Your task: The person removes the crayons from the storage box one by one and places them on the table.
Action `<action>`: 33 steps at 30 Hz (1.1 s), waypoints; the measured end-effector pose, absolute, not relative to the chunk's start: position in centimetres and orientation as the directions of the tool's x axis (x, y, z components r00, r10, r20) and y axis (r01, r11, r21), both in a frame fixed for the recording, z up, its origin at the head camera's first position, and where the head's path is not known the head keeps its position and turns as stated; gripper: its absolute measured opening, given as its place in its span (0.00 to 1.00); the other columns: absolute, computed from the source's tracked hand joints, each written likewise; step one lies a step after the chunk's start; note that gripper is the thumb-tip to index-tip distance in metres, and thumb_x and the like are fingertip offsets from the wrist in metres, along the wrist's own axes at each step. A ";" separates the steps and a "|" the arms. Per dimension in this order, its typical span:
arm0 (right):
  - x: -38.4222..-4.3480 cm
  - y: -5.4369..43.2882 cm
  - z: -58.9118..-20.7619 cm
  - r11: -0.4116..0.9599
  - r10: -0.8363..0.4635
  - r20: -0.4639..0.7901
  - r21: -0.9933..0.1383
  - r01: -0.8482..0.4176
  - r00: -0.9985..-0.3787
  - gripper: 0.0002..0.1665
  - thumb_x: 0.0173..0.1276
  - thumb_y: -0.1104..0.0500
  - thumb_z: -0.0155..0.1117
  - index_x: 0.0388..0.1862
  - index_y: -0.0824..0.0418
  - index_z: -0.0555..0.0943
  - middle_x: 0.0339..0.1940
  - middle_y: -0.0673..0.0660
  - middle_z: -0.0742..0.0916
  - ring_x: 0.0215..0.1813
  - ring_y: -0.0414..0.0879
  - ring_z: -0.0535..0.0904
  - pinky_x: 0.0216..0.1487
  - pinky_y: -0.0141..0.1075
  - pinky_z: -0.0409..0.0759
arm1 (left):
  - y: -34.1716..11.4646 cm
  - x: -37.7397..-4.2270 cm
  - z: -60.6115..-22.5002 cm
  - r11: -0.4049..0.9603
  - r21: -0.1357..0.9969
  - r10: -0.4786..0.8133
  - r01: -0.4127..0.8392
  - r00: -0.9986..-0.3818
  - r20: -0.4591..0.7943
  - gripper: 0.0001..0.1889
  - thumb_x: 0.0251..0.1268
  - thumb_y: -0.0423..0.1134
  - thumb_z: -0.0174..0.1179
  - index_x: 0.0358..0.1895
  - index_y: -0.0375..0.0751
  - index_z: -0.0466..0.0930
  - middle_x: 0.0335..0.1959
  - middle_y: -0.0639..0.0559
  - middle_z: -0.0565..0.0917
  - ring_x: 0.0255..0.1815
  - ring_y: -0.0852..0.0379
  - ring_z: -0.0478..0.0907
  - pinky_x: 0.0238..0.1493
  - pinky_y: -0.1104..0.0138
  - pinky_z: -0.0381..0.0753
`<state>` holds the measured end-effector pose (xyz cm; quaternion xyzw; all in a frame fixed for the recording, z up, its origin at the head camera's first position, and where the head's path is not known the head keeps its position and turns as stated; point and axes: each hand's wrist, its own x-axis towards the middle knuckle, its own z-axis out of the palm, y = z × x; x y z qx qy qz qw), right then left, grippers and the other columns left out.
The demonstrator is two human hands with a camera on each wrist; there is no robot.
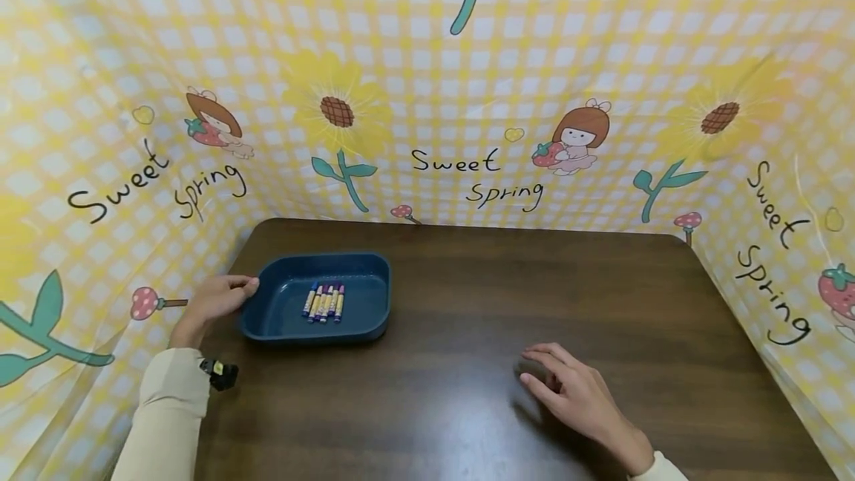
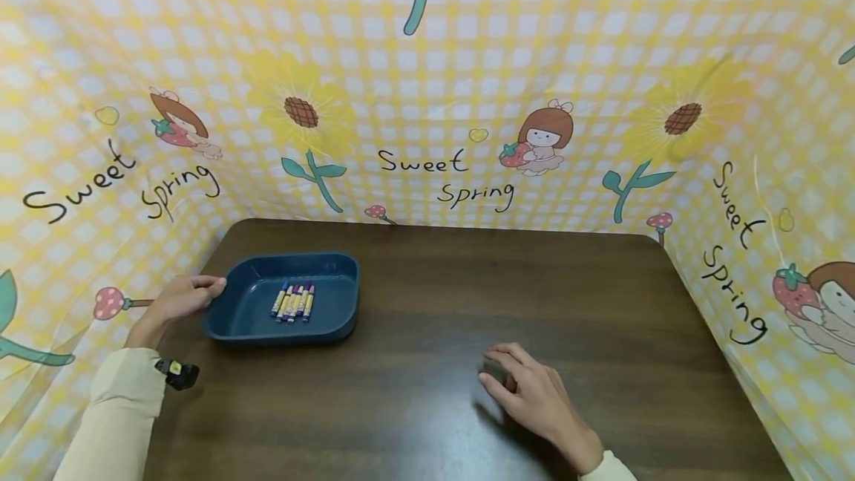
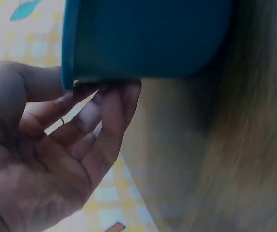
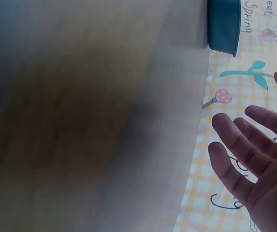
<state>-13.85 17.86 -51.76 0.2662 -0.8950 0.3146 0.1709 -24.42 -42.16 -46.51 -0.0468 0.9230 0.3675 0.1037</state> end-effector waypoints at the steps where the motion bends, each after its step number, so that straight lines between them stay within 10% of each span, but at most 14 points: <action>1: -13.8 17.9 -51.8 0.660 -0.371 0.467 -0.475 -0.581 -0.803 0.17 0.64 0.57 0.75 0.52 0.55 0.86 0.52 0.45 0.85 0.26 0.22 0.68 0.22 0.16 0.64 | -41.7 -24.5 -46.7 0.716 0.682 0.008 -0.150 -0.975 -0.223 0.33 0.83 0.53 0.43 0.69 0.22 0.69 0.64 0.24 0.74 0.55 0.40 0.80 0.49 0.61 0.86; 10: -13.7 18.4 -51.9 0.675 -0.368 0.411 -0.498 -0.544 -0.834 0.18 0.66 0.55 0.74 0.54 0.54 0.86 0.52 0.44 0.85 0.26 0.23 0.67 0.21 0.19 0.66 | -35.7 -24.4 -47.7 0.602 0.792 0.153 -0.101 -0.959 -0.238 0.28 0.84 0.47 0.44 0.66 0.20 0.68 0.47 0.33 0.77 0.37 0.54 0.80 0.36 0.58 0.89; 33: -15.8 18.3 -48.8 0.681 -0.214 0.582 -0.486 -0.547 -0.784 0.17 0.58 0.71 0.74 0.48 0.64 0.88 0.31 0.51 0.89 0.30 0.35 0.82 0.32 0.19 0.81 | -23.6 -23.3 -47.0 0.464 0.849 0.210 -0.252 -0.900 -0.382 0.23 0.83 0.42 0.48 0.66 0.25 0.69 0.50 0.35 0.76 0.42 0.51 0.80 0.40 0.63 0.90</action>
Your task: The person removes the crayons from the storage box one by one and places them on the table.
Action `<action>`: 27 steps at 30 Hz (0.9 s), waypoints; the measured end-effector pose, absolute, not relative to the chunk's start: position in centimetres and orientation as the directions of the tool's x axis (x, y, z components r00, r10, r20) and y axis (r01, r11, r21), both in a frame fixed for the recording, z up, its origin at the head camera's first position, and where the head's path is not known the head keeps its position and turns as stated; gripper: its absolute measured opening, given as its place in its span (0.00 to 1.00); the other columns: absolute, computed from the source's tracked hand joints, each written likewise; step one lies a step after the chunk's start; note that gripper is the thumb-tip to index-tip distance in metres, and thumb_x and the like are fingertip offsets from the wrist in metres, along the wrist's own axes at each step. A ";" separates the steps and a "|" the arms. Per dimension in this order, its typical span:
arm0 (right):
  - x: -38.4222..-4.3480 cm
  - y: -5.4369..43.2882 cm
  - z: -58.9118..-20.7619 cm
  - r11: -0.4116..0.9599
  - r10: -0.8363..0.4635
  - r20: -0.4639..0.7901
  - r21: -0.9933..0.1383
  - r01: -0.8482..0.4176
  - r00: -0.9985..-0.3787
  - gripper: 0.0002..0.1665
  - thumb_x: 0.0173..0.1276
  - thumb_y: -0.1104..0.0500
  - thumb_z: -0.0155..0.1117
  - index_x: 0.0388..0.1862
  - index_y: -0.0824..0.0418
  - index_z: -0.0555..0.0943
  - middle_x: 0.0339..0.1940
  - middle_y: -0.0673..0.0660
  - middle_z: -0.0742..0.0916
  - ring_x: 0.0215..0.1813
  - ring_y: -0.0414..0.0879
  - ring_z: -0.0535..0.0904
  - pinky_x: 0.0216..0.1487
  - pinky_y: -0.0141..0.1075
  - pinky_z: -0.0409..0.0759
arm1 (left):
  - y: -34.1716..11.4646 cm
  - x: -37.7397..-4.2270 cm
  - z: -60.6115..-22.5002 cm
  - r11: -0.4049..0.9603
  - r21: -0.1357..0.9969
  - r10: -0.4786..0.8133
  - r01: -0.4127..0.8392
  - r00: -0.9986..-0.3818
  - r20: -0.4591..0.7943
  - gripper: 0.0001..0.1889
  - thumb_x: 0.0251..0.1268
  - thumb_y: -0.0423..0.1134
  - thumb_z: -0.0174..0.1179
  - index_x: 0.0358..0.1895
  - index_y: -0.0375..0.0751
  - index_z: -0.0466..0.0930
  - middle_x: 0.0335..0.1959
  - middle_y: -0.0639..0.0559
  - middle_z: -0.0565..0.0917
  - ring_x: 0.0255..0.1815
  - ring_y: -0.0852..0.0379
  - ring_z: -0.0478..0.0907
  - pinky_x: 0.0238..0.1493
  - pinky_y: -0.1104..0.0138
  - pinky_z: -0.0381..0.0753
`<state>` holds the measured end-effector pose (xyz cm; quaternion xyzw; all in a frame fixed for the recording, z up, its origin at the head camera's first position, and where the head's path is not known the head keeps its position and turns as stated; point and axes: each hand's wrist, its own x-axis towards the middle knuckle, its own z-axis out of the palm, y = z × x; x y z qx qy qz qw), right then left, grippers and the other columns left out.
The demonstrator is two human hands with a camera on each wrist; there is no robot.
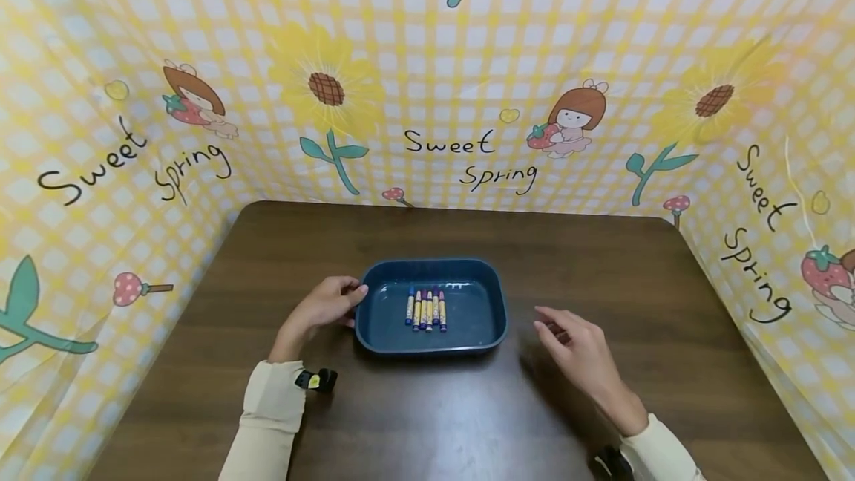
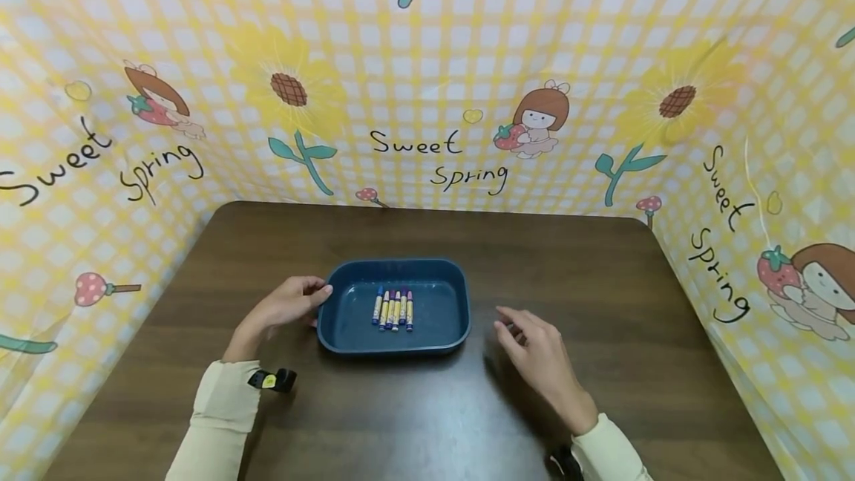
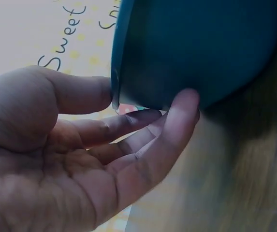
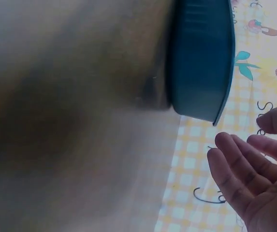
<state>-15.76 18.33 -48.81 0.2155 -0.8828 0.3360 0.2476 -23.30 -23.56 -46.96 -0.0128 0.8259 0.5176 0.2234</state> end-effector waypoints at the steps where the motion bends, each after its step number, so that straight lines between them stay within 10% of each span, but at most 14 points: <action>1: -16.0 18.1 -48.5 0.684 -0.209 0.584 -0.486 -0.544 -0.784 0.16 0.58 0.71 0.74 0.47 0.64 0.88 0.31 0.51 0.89 0.30 0.35 0.82 0.32 0.19 0.81 | -23.6 -23.3 -46.9 0.462 0.848 0.209 -0.259 -0.898 -0.388 0.23 0.83 0.42 0.48 0.67 0.25 0.69 0.51 0.35 0.76 0.42 0.51 0.80 0.40 0.63 0.90; 8: -18.8 14.7 -45.5 0.674 -0.190 0.506 -0.556 -0.486 -0.842 0.10 0.64 0.67 0.73 0.44 0.65 0.89 0.35 0.56 0.91 0.31 0.43 0.86 0.34 0.26 0.86 | -23.4 -23.4 -46.7 0.446 0.847 0.189 -0.289 -0.895 -0.404 0.24 0.82 0.41 0.49 0.69 0.26 0.68 0.55 0.33 0.76 0.43 0.52 0.80 0.40 0.65 0.90; 15: -22.3 9.2 -43.5 0.598 -0.223 0.128 -0.765 -0.240 -0.966 0.12 0.73 0.60 0.66 0.49 0.66 0.87 0.34 0.60 0.90 0.25 0.43 0.86 0.30 0.35 0.89 | -23.6 -23.0 -46.4 0.401 0.859 0.198 -0.318 -0.885 -0.420 0.24 0.81 0.39 0.50 0.70 0.24 0.67 0.58 0.31 0.76 0.46 0.50 0.82 0.43 0.63 0.90; 27: -25.2 4.0 -46.0 0.695 -0.229 -0.265 -0.719 0.034 -0.937 0.08 0.71 0.63 0.67 0.36 0.69 0.86 0.33 0.63 0.90 0.29 0.49 0.87 0.32 0.39 0.90 | -23.4 -22.6 -46.9 0.371 0.871 0.176 -0.323 -0.896 -0.408 0.23 0.80 0.37 0.52 0.67 0.21 0.69 0.57 0.30 0.77 0.45 0.49 0.83 0.40 0.62 0.91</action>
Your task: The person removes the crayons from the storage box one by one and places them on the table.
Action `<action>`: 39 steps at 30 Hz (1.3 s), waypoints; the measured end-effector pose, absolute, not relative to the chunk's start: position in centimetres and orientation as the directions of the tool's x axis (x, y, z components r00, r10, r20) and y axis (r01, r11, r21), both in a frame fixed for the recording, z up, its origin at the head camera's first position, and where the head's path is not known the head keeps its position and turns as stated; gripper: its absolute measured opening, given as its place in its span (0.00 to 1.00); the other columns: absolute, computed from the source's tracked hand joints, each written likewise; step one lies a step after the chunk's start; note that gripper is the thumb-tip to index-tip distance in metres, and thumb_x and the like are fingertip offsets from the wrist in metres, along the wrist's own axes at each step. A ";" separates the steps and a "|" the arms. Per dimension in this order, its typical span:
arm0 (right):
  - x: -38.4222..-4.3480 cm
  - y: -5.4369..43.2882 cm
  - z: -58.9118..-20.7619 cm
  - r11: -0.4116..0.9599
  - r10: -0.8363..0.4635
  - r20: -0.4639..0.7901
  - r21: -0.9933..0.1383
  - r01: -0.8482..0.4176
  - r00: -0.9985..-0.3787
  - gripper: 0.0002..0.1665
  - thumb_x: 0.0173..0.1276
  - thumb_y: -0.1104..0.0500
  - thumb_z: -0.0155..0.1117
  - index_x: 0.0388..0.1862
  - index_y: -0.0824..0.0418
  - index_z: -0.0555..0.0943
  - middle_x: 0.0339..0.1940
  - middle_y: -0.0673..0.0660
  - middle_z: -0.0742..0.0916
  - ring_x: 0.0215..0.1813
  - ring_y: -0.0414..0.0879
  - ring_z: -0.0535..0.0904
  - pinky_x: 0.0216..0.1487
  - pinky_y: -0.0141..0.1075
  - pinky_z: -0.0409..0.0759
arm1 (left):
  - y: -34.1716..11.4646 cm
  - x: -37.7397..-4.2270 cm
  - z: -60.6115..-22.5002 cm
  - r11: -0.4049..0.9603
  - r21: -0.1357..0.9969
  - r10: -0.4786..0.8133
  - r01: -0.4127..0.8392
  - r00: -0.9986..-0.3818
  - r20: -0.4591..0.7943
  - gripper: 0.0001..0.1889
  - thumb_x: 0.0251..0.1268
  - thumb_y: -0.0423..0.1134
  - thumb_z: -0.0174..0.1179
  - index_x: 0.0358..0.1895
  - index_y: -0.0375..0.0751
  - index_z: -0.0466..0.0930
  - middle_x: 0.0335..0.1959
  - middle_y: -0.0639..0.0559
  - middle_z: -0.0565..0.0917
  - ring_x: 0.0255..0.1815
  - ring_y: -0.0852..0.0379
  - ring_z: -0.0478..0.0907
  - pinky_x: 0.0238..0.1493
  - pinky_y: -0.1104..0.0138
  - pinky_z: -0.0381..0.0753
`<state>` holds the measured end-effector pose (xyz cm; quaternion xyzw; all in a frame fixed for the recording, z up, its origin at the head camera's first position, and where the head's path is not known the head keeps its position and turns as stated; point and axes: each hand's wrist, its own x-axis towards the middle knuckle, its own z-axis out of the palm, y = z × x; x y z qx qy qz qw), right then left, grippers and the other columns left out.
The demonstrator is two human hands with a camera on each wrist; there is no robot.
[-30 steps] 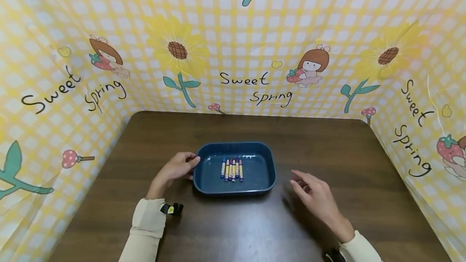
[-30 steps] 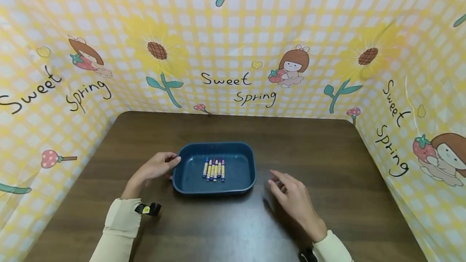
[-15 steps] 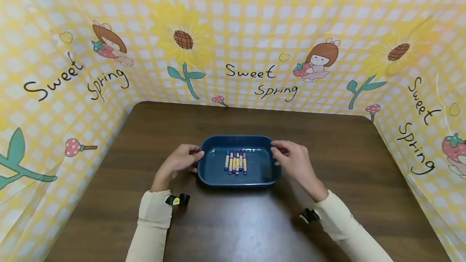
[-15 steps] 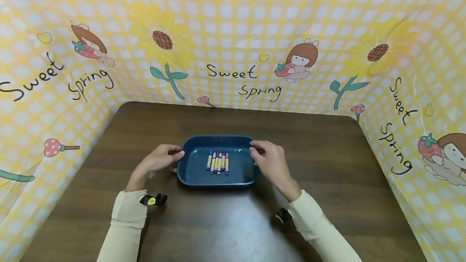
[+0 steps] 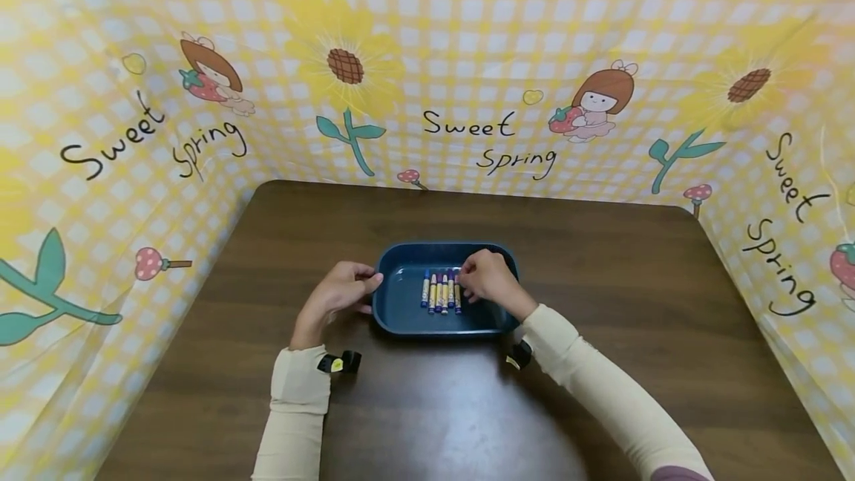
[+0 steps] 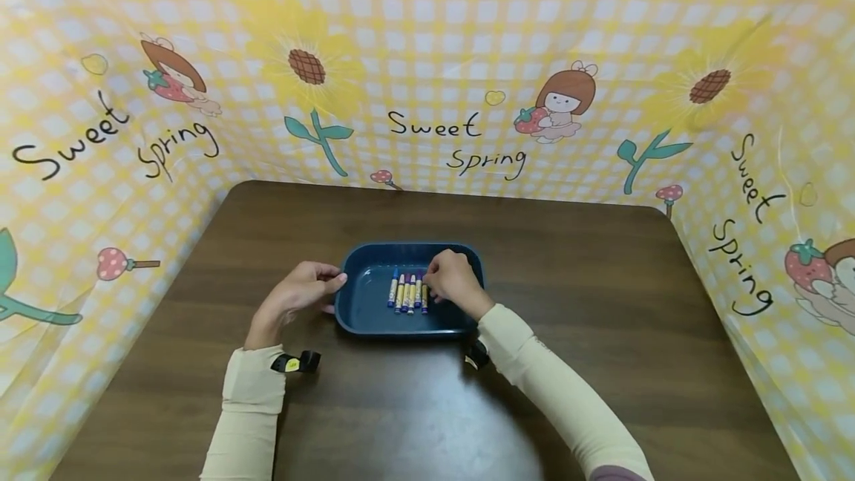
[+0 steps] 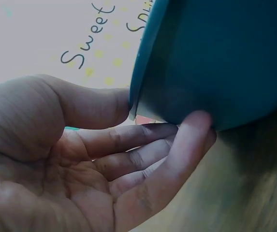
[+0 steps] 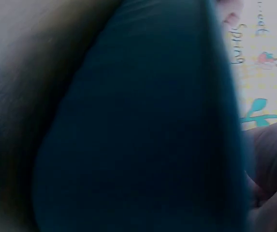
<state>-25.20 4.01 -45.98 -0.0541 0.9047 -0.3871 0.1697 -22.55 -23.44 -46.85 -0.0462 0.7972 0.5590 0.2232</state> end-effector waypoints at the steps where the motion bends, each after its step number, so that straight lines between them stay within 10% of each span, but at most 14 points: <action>1: -25.2 4.0 -46.2 0.712 -0.225 -0.271 -0.702 0.032 -0.936 0.08 0.71 0.63 0.67 0.35 0.68 0.86 0.31 0.62 0.89 0.28 0.49 0.87 0.32 0.38 0.90 | -23.3 -22.6 -46.8 0.372 0.872 0.179 -0.318 -0.897 -0.403 0.23 0.80 0.37 0.52 0.67 0.21 0.69 0.57 0.29 0.77 0.45 0.49 0.83 0.40 0.62 0.91; 29: -24.9 3.4 -48.7 0.796 -0.214 -0.251 -0.605 -0.020 -0.944 0.05 0.66 0.68 0.69 0.39 0.67 0.83 0.33 0.60 0.86 0.21 0.43 0.81 0.22 0.33 0.83 | -23.0 -21.9 -47.9 0.395 0.873 0.139 -0.285 -0.921 -0.364 0.21 0.78 0.36 0.55 0.64 0.22 0.74 0.53 0.33 0.80 0.39 0.54 0.83 0.40 0.63 0.91; 39: -24.2 2.6 -48.9 0.799 -0.326 -0.132 -0.567 -0.198 -0.936 0.20 0.65 0.74 0.59 0.17 0.58 0.67 0.18 0.52 0.69 0.18 0.43 0.66 0.15 0.29 0.59 | -23.4 -22.0 -47.6 0.398 0.871 0.132 -0.287 -0.922 -0.364 0.21 0.78 0.35 0.55 0.65 0.21 0.72 0.56 0.31 0.79 0.41 0.53 0.84 0.41 0.61 0.91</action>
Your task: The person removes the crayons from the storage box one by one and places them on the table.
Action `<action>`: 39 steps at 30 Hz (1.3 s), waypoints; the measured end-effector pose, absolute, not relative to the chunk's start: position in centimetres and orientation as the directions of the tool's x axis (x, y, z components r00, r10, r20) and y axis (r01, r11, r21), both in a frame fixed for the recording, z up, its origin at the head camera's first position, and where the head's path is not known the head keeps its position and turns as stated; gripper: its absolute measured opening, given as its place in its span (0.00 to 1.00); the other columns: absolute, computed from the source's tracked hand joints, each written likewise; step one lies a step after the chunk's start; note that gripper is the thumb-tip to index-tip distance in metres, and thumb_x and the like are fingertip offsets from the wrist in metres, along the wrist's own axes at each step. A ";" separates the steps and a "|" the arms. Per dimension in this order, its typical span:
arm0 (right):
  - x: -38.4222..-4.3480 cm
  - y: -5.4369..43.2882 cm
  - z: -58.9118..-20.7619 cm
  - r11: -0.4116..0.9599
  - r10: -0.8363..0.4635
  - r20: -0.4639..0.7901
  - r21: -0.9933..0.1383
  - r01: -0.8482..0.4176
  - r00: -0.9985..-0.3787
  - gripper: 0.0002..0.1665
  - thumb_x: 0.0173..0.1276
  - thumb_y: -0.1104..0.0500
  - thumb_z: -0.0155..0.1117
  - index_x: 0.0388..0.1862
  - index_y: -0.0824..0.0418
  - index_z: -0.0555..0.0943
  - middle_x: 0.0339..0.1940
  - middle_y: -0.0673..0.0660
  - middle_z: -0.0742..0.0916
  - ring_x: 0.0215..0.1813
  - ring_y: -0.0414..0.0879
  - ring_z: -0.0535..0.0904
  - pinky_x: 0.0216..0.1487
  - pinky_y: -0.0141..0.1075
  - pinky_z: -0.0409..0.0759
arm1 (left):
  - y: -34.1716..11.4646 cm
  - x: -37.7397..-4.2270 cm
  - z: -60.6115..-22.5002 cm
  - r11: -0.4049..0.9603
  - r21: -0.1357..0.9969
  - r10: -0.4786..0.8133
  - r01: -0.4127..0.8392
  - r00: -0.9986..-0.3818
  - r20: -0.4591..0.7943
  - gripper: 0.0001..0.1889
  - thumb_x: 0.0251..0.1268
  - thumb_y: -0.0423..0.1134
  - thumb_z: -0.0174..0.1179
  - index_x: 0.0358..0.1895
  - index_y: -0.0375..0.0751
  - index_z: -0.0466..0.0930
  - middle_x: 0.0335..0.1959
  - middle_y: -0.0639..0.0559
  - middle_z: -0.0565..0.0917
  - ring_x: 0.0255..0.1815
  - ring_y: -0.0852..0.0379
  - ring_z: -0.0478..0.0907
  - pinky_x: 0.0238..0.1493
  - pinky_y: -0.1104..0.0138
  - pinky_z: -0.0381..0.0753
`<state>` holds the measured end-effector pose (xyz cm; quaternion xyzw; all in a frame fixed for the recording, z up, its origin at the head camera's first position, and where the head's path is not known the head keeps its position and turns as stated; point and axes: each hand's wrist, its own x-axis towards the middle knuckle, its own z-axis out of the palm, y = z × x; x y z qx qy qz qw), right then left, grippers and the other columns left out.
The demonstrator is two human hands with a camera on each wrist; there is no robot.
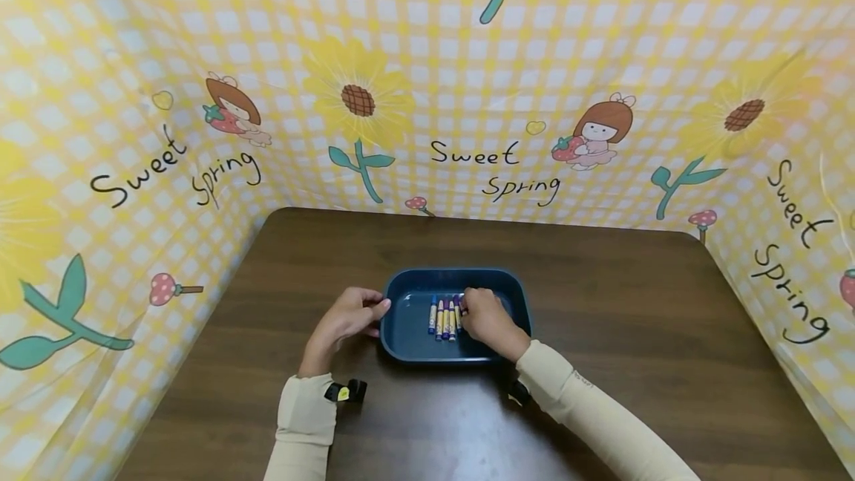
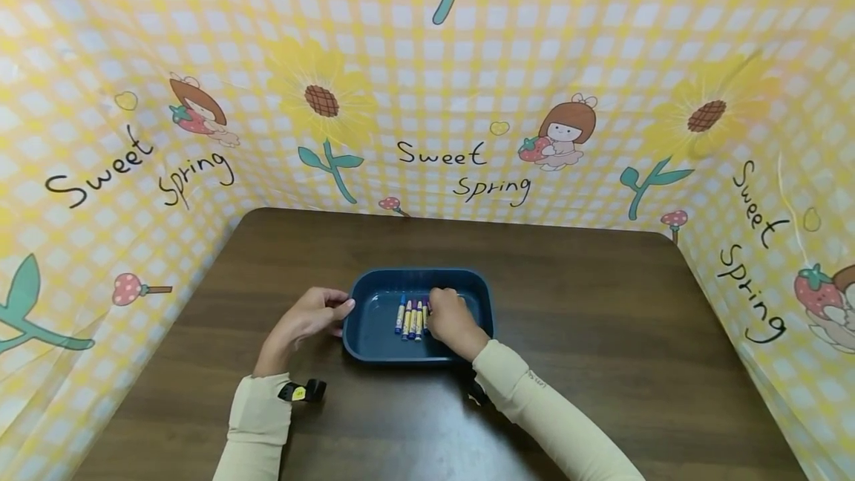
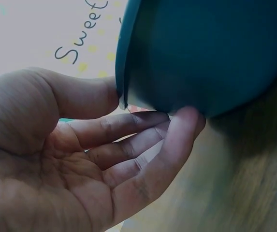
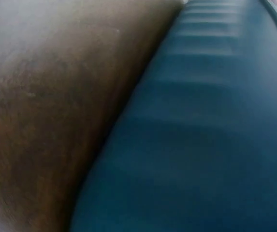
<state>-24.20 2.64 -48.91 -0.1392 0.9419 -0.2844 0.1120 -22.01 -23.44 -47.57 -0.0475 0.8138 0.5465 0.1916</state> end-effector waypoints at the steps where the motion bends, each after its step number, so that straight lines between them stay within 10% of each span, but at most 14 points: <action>1: -24.1 2.5 -49.0 0.805 -0.322 -0.129 -0.558 -0.200 -0.938 0.20 0.65 0.73 0.60 0.18 0.59 0.69 0.19 0.53 0.69 0.19 0.44 0.66 0.16 0.29 0.60 | -23.4 -22.0 -47.5 0.399 0.871 0.135 -0.286 -0.922 -0.364 0.22 0.78 0.36 0.55 0.65 0.21 0.72 0.56 0.31 0.79 0.41 0.53 0.84 0.41 0.60 0.91; 9: -23.9 2.1 -49.0 0.836 -0.301 -0.124 -0.512 -0.199 -0.946 0.02 0.67 0.70 0.66 0.33 0.69 0.82 0.28 0.57 0.78 0.28 0.48 0.73 0.22 0.31 0.72 | -23.5 -22.0 -47.5 0.397 0.870 0.137 -0.293 -0.918 -0.372 0.22 0.78 0.37 0.55 0.65 0.22 0.73 0.55 0.31 0.80 0.42 0.53 0.83 0.44 0.59 0.91; 19: -23.8 3.2 -48.7 0.786 -0.242 -0.142 -0.609 -0.108 -0.960 0.26 0.64 0.70 0.63 0.09 0.56 0.67 0.09 0.48 0.70 0.13 0.40 0.69 0.12 0.28 0.60 | -23.4 -22.0 -47.8 0.390 0.877 0.137 -0.280 -0.925 -0.355 0.22 0.77 0.36 0.56 0.64 0.21 0.73 0.54 0.31 0.80 0.39 0.54 0.84 0.42 0.59 0.91; 25: -23.8 4.1 -48.4 0.776 -0.194 -0.156 -0.628 -0.054 -0.969 0.03 0.64 0.65 0.70 0.33 0.67 0.87 0.21 0.53 0.85 0.20 0.41 0.78 0.24 0.32 0.80 | -23.4 -22.0 -47.8 0.396 0.877 0.133 -0.271 -0.928 -0.347 0.22 0.78 0.37 0.55 0.65 0.20 0.72 0.56 0.29 0.80 0.43 0.51 0.84 0.44 0.56 0.90; 32: -23.8 5.6 -48.0 0.777 -0.199 -0.061 -0.618 -0.120 -0.978 0.07 0.62 0.64 0.71 0.38 0.65 0.90 0.29 0.54 0.90 0.30 0.41 0.82 0.39 0.38 0.87 | -23.3 -22.2 -47.8 0.411 0.871 0.126 -0.270 -0.929 -0.348 0.22 0.78 0.37 0.55 0.65 0.22 0.73 0.57 0.31 0.80 0.42 0.52 0.84 0.43 0.58 0.91; 39: -23.3 7.1 -46.2 0.670 -0.183 -0.077 -0.740 -0.067 -0.980 0.09 0.66 0.62 0.70 0.43 0.64 0.90 0.31 0.54 0.89 0.24 0.41 0.82 0.29 0.35 0.86 | -23.4 -22.1 -48.0 0.415 0.867 0.118 -0.277 -0.928 -0.353 0.21 0.79 0.37 0.54 0.64 0.24 0.74 0.54 0.34 0.81 0.40 0.55 0.83 0.41 0.60 0.91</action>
